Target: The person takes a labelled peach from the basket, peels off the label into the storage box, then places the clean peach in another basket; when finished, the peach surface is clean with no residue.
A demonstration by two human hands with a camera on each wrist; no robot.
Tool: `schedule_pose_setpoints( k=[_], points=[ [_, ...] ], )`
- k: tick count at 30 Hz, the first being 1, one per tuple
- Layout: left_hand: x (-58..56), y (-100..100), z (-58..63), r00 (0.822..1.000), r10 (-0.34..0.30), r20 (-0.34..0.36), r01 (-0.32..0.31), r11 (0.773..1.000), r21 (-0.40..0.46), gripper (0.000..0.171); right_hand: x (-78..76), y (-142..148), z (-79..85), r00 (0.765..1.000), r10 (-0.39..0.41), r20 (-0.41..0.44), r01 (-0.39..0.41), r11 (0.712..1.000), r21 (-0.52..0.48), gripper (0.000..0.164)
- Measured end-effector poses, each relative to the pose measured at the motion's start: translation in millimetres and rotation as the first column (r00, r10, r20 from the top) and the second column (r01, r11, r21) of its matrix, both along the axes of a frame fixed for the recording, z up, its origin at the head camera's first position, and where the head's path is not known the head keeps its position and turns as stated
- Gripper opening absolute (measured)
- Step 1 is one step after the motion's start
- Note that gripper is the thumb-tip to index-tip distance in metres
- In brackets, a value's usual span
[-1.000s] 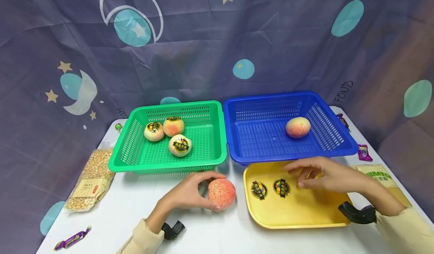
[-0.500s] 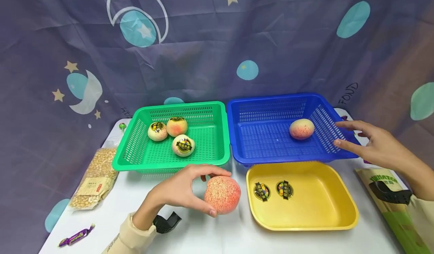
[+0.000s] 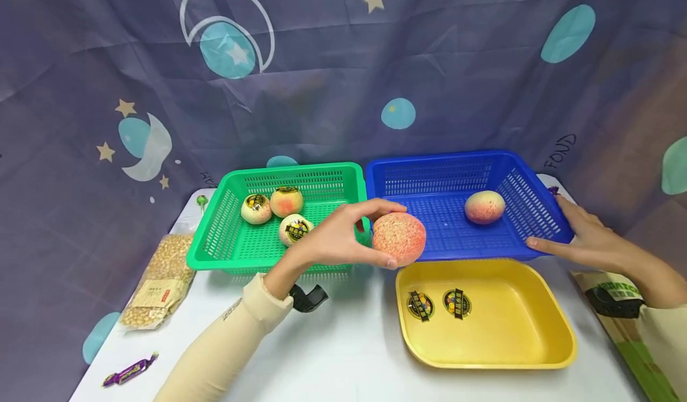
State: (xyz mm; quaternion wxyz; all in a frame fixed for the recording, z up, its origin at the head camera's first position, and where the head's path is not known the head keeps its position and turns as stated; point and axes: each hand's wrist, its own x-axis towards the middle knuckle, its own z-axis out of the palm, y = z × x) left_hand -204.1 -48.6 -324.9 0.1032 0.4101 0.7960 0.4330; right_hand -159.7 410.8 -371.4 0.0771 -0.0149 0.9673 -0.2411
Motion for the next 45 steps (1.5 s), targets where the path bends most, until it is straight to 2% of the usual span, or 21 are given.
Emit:
schedule_pose_setpoints(
  k=[4,12,19,23,30,37,42,45],
  points=[
    [-17.6,28,-1.8,0.999,0.030,0.021,-0.031,0.999,0.028,0.073,-1.2,-3,-5.6,0.999,0.027,-0.030,-0.029,0.996,-0.079,0.119],
    [-54.6,72,-5.6,0.995,0.091,0.047,-0.094,0.993,0.066,0.075,0.9,-6,-7.1,1.000,0.026,-0.013,-0.027,0.997,-0.079,0.121],
    [-87.2,109,-15.3,0.982,0.137,0.128,-0.148,0.985,0.083,0.077,2.0,-4,-7.8,0.999,0.031,-0.019,-0.032,0.997,-0.065,0.119],
    [-102.0,129,-20.6,0.972,0.164,0.166,-0.181,0.979,0.094,0.077,0.6,-5,-7.0,0.999,0.040,-0.013,-0.041,0.995,-0.087,0.119],
    [-116.5,158,-34.2,0.962,0.177,0.206,-0.196,0.978,0.074,0.078,1.4,-8,-7.1,0.999,0.037,0.015,-0.035,0.994,-0.106,0.120],
    [-123.7,176,-51.8,0.954,0.208,0.217,-0.211,0.978,-0.011,0.078,3.0,-6,-10.7,0.999,0.042,0.002,-0.041,0.992,-0.116,0.119],
    [-130.0,180,-56.6,0.960,0.211,0.184,-0.198,0.977,-0.082,0.080,1.0,-6,-10.3,0.999,0.044,-0.004,-0.044,0.992,-0.117,0.119],
    [-133.5,183,-58.5,0.964,0.219,0.148,-0.196,0.969,-0.153,0.081,-0.1,-6,-8.8,0.999,0.040,0.008,-0.039,0.993,-0.115,0.120]
  ],
)
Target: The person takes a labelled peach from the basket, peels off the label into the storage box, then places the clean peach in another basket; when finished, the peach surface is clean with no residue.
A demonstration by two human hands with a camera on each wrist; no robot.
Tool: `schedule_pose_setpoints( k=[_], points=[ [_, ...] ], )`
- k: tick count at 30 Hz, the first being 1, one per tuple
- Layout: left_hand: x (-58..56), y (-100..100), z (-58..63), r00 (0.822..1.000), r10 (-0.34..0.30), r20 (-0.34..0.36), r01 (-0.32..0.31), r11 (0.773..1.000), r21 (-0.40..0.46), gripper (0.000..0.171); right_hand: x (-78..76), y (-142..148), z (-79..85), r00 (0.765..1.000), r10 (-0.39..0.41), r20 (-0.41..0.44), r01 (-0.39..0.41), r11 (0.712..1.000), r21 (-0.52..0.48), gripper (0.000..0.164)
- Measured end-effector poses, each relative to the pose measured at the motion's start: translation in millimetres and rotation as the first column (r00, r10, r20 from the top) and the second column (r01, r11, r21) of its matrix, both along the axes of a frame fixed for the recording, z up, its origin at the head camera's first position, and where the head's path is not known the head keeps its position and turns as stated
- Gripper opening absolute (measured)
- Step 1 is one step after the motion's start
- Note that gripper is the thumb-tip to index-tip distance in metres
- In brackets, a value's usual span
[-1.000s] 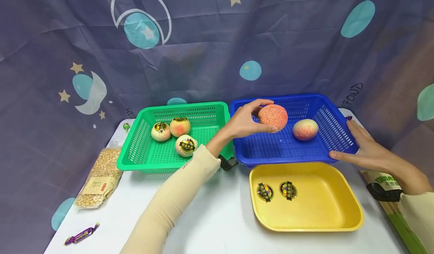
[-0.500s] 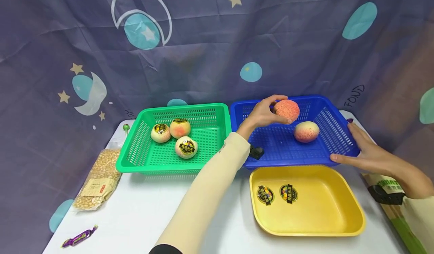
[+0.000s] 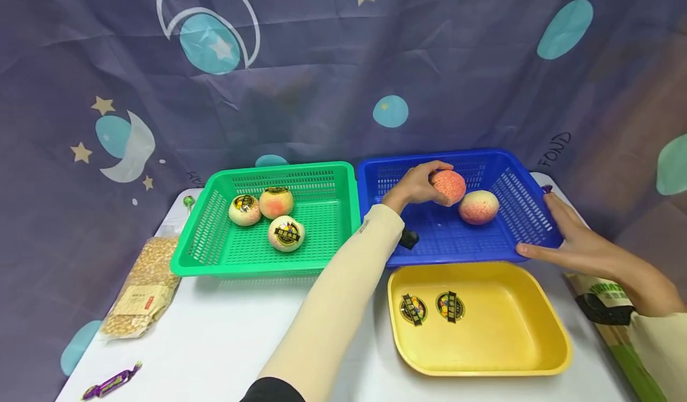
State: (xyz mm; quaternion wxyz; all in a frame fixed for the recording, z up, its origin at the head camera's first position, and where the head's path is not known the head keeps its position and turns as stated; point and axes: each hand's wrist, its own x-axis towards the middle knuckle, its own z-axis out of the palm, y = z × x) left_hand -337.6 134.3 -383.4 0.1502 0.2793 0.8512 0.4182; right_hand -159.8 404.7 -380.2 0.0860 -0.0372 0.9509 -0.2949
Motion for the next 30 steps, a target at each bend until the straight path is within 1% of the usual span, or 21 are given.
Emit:
schedule_pose_setpoints(
  k=[3,7,12,15,20,24,30],
  points=[
    [-1.5,2,-2.5,1.000,-0.007,-0.013,0.007,0.998,-0.062,0.081,-0.2,-1,1.3,1.000,-0.002,0.004,0.002,1.000,0.003,0.120],
    [-2.3,2,-6.9,1.000,-0.007,-0.009,0.006,0.996,-0.089,0.081,-0.3,-3,1.7,1.000,-0.006,0.006,0.006,1.000,0.004,0.121],
    [-3.5,3,-12.5,1.000,0.018,0.015,-0.017,0.996,-0.092,0.080,-0.2,-2,0.7,1.000,-0.021,0.015,0.021,1.000,-0.004,0.122],
    [-4.3,3,-15.0,0.999,0.016,0.034,-0.013,0.996,-0.087,0.080,0.1,0,-0.5,1.000,-0.027,0.014,0.027,1.000,-0.004,0.122],
    [-5.0,2,-14.7,1.000,0.003,0.029,-0.001,0.997,-0.081,0.076,0.4,0,0.4,1.000,-0.021,0.007,0.021,1.000,-0.008,0.122],
    [-3.7,2,-13.3,0.999,0.007,0.033,-0.004,0.997,-0.077,0.072,0.7,-1,1.2,1.000,-0.020,0.008,0.020,1.000,-0.014,0.122],
    [-4.5,3,-12.7,1.000,-0.003,0.003,0.003,0.996,-0.085,0.068,1.1,-1,0.9,1.000,-0.016,0.001,0.016,1.000,-0.020,0.121]
  ],
)
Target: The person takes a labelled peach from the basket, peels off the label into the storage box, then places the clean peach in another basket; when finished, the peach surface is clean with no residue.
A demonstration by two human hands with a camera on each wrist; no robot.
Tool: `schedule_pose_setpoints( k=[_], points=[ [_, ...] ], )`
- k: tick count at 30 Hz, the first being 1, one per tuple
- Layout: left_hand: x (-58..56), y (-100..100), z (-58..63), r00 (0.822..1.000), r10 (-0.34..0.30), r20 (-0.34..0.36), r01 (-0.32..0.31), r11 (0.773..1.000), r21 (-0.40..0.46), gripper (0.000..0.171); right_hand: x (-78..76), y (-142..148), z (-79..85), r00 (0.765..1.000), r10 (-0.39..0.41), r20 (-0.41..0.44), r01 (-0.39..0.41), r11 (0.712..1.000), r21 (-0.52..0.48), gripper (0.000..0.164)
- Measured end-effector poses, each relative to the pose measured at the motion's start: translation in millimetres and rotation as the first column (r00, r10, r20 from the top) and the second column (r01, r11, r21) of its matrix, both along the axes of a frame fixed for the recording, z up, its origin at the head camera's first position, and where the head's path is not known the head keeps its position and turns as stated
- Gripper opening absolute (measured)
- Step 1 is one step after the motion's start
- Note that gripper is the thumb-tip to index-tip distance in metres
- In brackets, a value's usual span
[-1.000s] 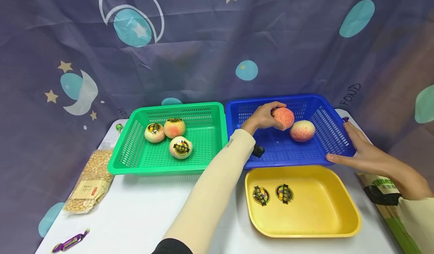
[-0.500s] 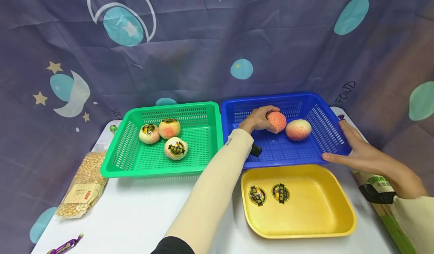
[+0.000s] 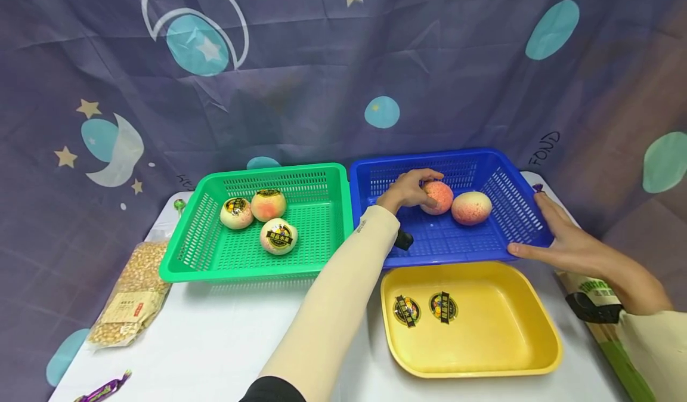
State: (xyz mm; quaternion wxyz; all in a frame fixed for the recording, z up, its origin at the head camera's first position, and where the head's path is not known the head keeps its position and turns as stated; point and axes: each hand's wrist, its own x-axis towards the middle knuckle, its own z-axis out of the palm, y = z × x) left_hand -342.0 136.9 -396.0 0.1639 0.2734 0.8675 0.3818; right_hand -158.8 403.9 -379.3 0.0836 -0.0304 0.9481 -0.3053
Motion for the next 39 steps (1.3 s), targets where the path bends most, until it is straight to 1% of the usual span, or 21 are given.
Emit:
schedule_pose_setpoints(
  k=[4,9,15,17,20,24,26,28,30,32,33,35,37,39],
  points=[
    [2.2,0,1.9,1.000,0.018,-0.017,-0.018,1.000,-0.015,0.065,0.3,-1,0.7,1.000,0.003,-0.002,-0.003,1.000,0.001,0.121],
    [5.4,0,7.2,0.998,0.046,-0.046,-0.049,0.997,-0.062,0.062,1.2,-2,1.4,1.000,-0.010,0.013,0.010,1.000,0.000,0.121],
    [4.1,-8,16.3,0.996,0.062,-0.058,-0.068,0.993,-0.100,0.062,-3.1,-5,-0.6,1.000,0.001,0.005,-0.001,1.000,0.000,0.120],
    [4.1,-11,22.0,0.996,0.052,-0.068,-0.059,0.994,-0.097,0.061,-3.1,-4,-0.8,1.000,0.007,0.003,-0.007,1.000,0.004,0.119],
    [7.0,-15,34.9,0.996,0.014,-0.088,-0.020,0.997,-0.071,0.057,-1.0,-3,-0.7,1.000,0.010,-0.001,-0.010,1.000,0.013,0.119],
    [18.1,-29,58.5,0.989,-0.026,-0.147,0.021,0.999,-0.034,0.051,1.3,-1,-0.3,1.000,0.014,-0.014,-0.014,1.000,0.021,0.117],
    [26.8,-41,71.8,0.982,-0.043,-0.183,0.039,0.999,-0.027,0.048,2.0,0,-0.2,1.000,0.015,-0.017,-0.014,1.000,0.025,0.116],
    [37.4,-59,85.2,0.973,-0.069,-0.219,0.065,0.998,-0.029,0.046,2.2,1,0.1,1.000,0.016,-0.019,-0.015,1.000,0.022,0.116],
    [48.7,-79,97.7,0.964,-0.093,-0.251,0.087,0.996,-0.035,0.045,2.5,2,0.6,1.000,0.016,-0.027,-0.015,1.000,0.019,0.116],
    [60.1,-103,107.6,0.955,-0.104,-0.278,0.102,0.995,-0.022,0.044,3.0,2,0.7,1.000,0.014,-0.027,-0.013,1.000,0.019,0.116],
    [65.5,-116,111.4,0.953,-0.100,-0.287,0.101,0.995,-0.010,0.044,3.1,2,0.6,0.999,0.013,-0.030,-0.012,1.000,0.018,0.115],
    [75.0,-143,116.3,0.951,-0.071,-0.302,0.083,0.996,0.027,0.044,3.2,2,0.5,0.999,0.011,-0.033,-0.011,1.000,0.016,0.115],
    [83.9,-171,117.7,0.950,-0.024,-0.311,0.048,0.996,0.068,0.043,3.0,1,0.2,0.999,0.011,-0.032,-0.011,1.000,0.014,0.115],
    [92.0,-201,116.2,0.950,0.031,-0.312,0.000,0.995,0.098,0.043,2.3,-1,-0.3,0.999,0.013,-0.031,-0.012,1.000,0.008,0.115]
  ],
)
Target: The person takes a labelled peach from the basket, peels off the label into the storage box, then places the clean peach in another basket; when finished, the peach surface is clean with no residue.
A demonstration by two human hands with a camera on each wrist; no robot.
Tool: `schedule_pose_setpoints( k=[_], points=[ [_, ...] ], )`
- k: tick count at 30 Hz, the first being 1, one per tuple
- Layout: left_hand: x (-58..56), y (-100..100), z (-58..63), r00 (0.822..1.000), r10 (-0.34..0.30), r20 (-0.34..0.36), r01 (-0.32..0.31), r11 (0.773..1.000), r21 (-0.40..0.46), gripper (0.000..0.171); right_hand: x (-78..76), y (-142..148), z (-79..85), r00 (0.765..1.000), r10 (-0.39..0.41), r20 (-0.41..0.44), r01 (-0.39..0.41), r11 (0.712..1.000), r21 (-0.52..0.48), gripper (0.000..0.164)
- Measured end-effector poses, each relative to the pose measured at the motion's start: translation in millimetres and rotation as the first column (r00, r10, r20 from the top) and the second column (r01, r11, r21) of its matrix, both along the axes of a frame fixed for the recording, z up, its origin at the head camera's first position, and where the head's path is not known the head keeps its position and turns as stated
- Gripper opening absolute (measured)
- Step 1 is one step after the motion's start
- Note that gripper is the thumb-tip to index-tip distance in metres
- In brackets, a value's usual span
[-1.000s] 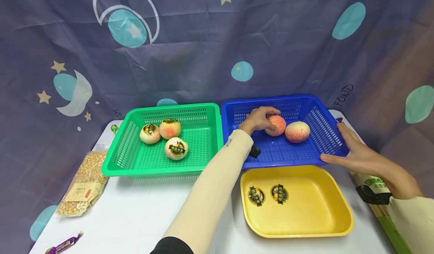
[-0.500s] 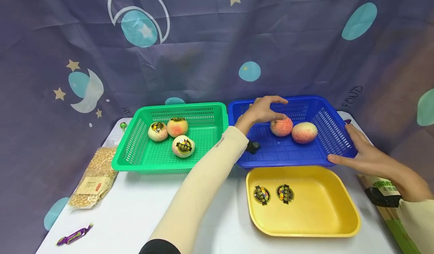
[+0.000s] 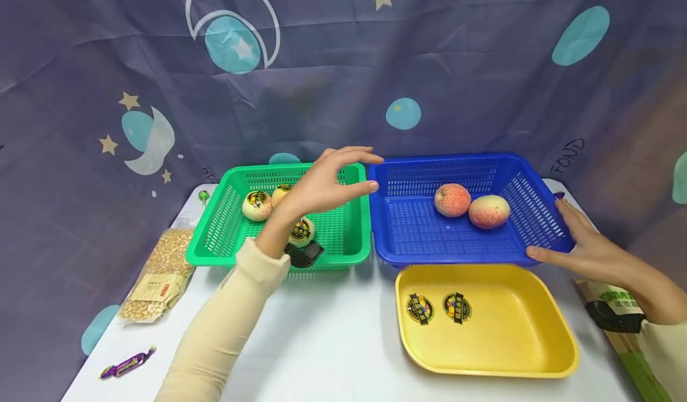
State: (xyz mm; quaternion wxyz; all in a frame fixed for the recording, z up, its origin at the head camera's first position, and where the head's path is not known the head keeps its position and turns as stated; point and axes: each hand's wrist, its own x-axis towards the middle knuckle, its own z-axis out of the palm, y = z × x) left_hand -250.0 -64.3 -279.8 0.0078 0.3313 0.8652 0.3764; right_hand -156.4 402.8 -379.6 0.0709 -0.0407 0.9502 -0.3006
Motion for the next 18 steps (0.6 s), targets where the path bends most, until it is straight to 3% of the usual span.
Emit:
schedule_pose_setpoints(
  k=[6,13,18],
  points=[
    [23.8,-83,-17.2,0.984,0.180,-0.005,-0.180,0.983,0.032,0.046,-1.8,-1,-2.8,1.000,0.002,-0.012,-0.002,1.000,0.004,0.115],
    [55.8,-153,-46.9,0.904,0.423,-0.056,-0.426,0.901,-0.074,0.055,-2.4,0,-4.8,1.000,-0.008,-0.025,0.009,0.999,0.033,0.117],
    [74.9,-185,-59.4,0.867,0.496,-0.058,-0.499,0.857,-0.129,0.064,-0.7,1,-0.3,1.000,-0.018,0.003,0.018,0.995,0.094,0.118]
  ],
)
